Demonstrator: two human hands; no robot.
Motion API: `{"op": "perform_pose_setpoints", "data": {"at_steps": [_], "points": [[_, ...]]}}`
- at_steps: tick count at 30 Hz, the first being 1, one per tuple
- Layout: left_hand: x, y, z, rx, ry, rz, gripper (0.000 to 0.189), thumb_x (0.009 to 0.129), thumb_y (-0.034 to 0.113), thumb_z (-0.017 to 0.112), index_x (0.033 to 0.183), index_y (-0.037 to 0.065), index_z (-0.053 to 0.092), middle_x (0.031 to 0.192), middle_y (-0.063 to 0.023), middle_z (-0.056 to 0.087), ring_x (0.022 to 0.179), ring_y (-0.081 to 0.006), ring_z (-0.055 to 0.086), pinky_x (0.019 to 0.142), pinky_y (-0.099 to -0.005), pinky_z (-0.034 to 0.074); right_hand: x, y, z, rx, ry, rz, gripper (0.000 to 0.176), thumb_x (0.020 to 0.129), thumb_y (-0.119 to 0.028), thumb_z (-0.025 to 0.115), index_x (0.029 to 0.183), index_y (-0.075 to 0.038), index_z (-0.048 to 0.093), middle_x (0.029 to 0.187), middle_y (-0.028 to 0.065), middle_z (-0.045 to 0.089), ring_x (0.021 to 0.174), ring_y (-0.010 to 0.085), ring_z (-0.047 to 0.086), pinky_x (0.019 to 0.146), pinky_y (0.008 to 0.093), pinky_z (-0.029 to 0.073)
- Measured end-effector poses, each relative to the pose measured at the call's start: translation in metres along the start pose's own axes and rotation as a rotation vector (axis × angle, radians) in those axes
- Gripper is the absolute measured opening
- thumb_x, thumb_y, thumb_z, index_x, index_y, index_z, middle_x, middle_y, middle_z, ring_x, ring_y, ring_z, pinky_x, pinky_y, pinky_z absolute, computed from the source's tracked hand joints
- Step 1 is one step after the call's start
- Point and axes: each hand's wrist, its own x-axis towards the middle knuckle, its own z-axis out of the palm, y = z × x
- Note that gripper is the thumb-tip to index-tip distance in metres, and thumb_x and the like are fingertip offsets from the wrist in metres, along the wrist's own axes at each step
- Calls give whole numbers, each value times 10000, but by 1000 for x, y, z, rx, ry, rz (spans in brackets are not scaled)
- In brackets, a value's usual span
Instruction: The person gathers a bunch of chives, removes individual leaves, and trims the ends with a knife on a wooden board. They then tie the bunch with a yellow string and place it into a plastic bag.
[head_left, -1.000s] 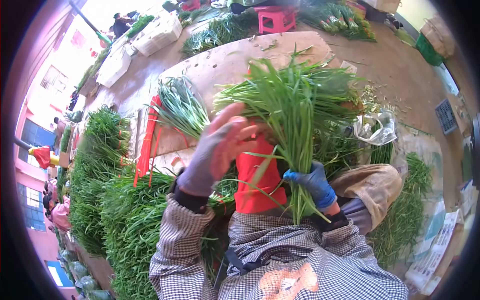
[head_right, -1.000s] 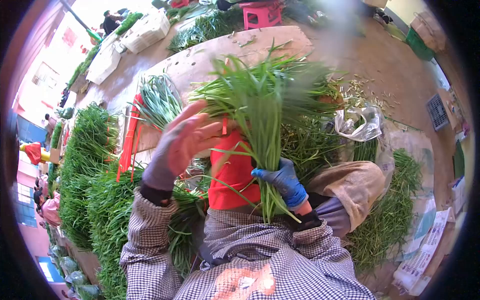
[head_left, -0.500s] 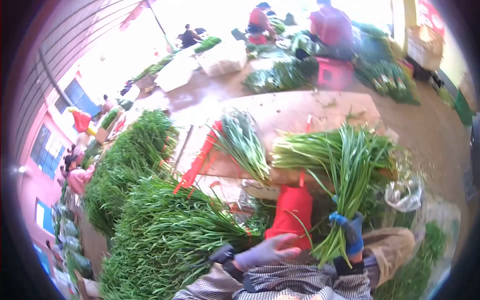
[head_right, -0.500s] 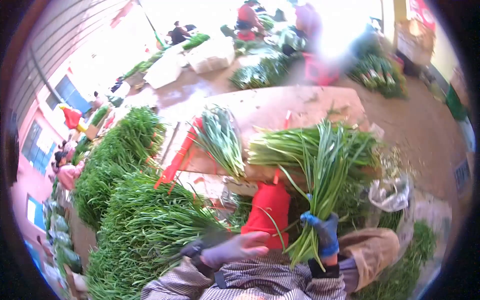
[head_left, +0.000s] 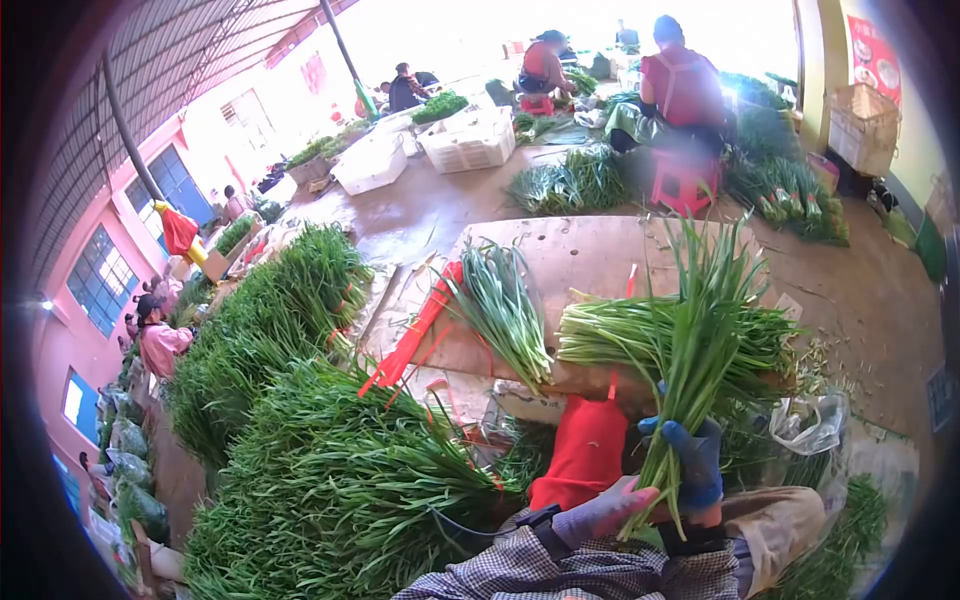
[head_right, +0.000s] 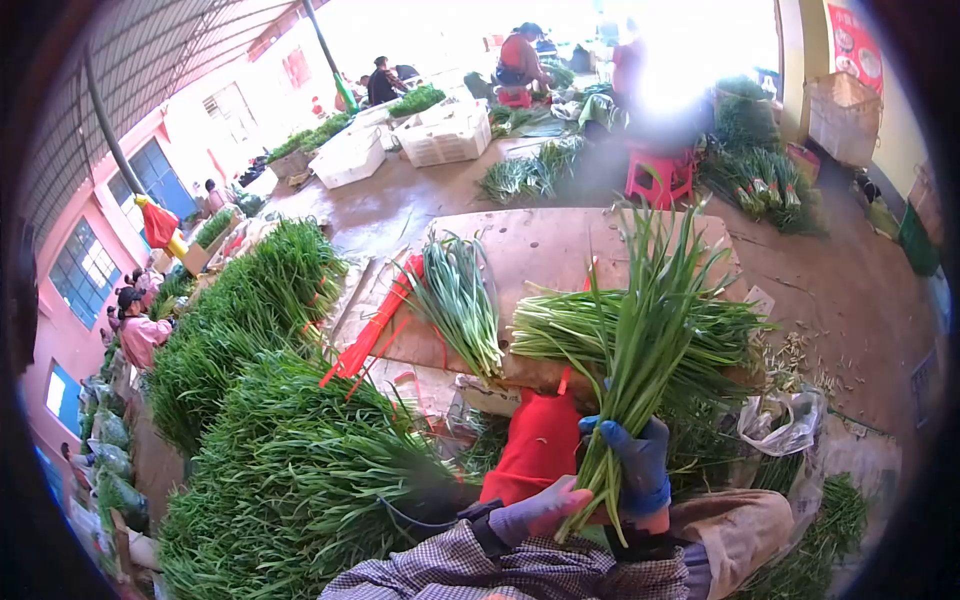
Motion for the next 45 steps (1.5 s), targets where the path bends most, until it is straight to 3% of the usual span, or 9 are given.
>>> {"op": "perform_pose_setpoints", "data": {"at_steps": [3,5,9,15,18,20,30,42,45], "points": [[6,-9,4,-472,98,-154,542,924,368,614,1317,33,452,1140,-77,614,986,-160,616,929,-351,517,19,46,-55,-402,10,-44,390,859,-371,697,990,-5,668,821,109,698,697,203,659,637,336,512],[8,-15,3,-540,171,-199,448,936,304,603,1272,34,483,1092,-81,630,948,-175,631,941,-372,526,17,61,-80,-1105,-66,-218,438,875,-444,655,914,-9,675,726,167,665,639,267,647,609,383,489],[13,-27,-2,-492,269,-213,291,921,210,618,1135,19,574,925,-62,648,815,-161,627,806,-316,560,-12,41,-79,-882,38,2,491,873,-499,633,820,-12,663,632,194,583,575,286,595,574,385,448],[36,42,18,-237,259,106,149,844,99,658,942,-11,639,766,-34,587,682,-112,532,587,-222,398,-24,23,-73,-408,-10,-46,373,961,-347,586,1015,18,637,822,-6,666,716,61,571,608,249,466],[63,29,4,-378,417,41,139,892,120,631,923,-14,650,798,-48,624,702,-118,581,688,-248,520,-31,40,-84,-415,138,-206,356,965,-314,583,993,33,655,791,15,668,694,73,591,624,243,483],[77,6,-18,-531,503,-64,156,927,143,610,975,0,652,879,-59,663,757,-128,635,832,-298,579,-46,51,-108,-439,36,-9,333,953,-279,604,955,47,674,756,40,666,655,93,609,609,254,492],[74,-1,-14,-576,451,-115,298,924,232,641,1131,21,606,994,-42,681,811,-119,659,808,-303,579,-62,67,-76,-531,-16,136,215,897,-170,664,778,9,671,675,67,639,602,132,602,562,312,462],[58,1,-6,-747,251,83,599,964,520,467,1317,37,500,1273,-155,589,1092,-274,623,998,-473,457,-63,63,-75,-713,35,164,201,850,-154,713,721,-23,634,629,79,596,575,148,552,544,315,441],[59,-6,-14,-861,188,116,584,977,505,446,1335,46,485,1328,-189,543,1156,-292,593,1064,-516,392,-72,45,-72,-450,33,155,173,834,-145,735,767,-14,644,639,54,586,595,117,533,557,314,443]]}}
